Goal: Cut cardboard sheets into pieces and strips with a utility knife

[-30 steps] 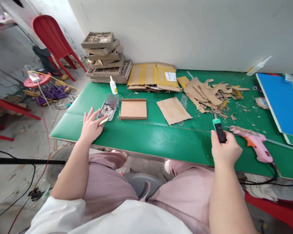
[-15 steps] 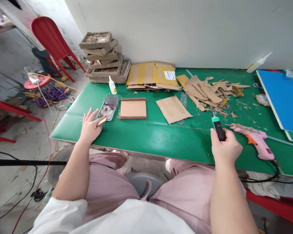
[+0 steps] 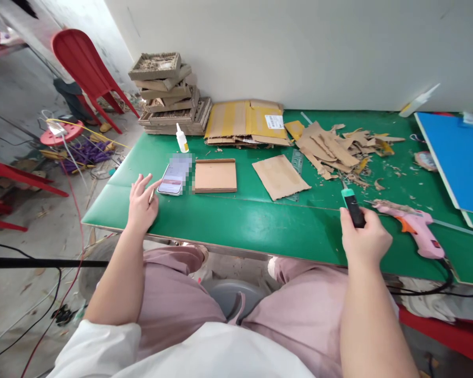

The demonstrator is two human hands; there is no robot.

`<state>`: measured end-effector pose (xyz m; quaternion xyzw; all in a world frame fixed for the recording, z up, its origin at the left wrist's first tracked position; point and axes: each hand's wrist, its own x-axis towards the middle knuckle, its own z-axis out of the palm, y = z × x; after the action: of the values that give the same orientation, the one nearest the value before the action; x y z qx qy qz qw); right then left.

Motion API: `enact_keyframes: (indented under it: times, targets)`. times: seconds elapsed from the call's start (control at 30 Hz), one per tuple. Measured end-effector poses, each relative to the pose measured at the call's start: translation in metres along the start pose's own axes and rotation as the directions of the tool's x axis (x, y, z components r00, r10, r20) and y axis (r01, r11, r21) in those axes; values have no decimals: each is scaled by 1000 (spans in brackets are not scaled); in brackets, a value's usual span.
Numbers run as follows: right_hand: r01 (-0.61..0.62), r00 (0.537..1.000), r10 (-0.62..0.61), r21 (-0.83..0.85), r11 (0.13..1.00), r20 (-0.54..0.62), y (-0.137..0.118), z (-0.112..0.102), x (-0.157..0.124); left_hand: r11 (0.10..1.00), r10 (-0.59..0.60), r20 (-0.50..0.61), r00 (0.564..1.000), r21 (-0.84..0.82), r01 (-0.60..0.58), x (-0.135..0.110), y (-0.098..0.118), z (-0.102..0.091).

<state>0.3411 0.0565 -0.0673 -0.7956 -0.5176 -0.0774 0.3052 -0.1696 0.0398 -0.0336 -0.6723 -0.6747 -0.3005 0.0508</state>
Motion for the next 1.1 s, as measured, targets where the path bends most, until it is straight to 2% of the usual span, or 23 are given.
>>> enact_keyframes:
  times: [0.1,0.17,0.23,0.4,0.6,0.67,0.77,0.87,0.97,1.1]
  targets:
    - [-83,996,83,3,997,-21,-7,-3,-1,1000,-1,-68,998,-29,-1,0,-4,1]
    - [-110,994,110,13,994,-13,-11,-6,-2,1000,3,-74,997,-24,-5,0,-4,2]
    - [-131,991,131,8,991,-2,-15,-9,-3,1000,17,-25,1000,20,-16,0,-1,3]
    - [-146,989,147,-72,987,14,-22,-12,-3,987,48,197,979,144,-77,5,16,7]
    - [-115,993,116,-76,990,-1,-20,-10,-4,980,18,280,960,184,-71,9,25,12]
    - [-102,995,102,-71,992,-5,-19,-10,-4,986,-1,272,962,161,-45,8,25,11]
    - [-74,997,73,-54,996,-6,-18,-10,-5,994,-12,189,982,111,-9,12,24,4]
    - [-67,998,67,-49,997,-1,-18,-9,-5,997,-46,103,994,59,40,26,20,-8]
    - [-99,995,99,-63,993,8,-18,-9,-4,996,-84,85,993,-28,87,54,13,-14]
    - [-129,991,131,-69,989,28,-18,-8,-3,989,-89,99,991,-108,99,93,5,-4]
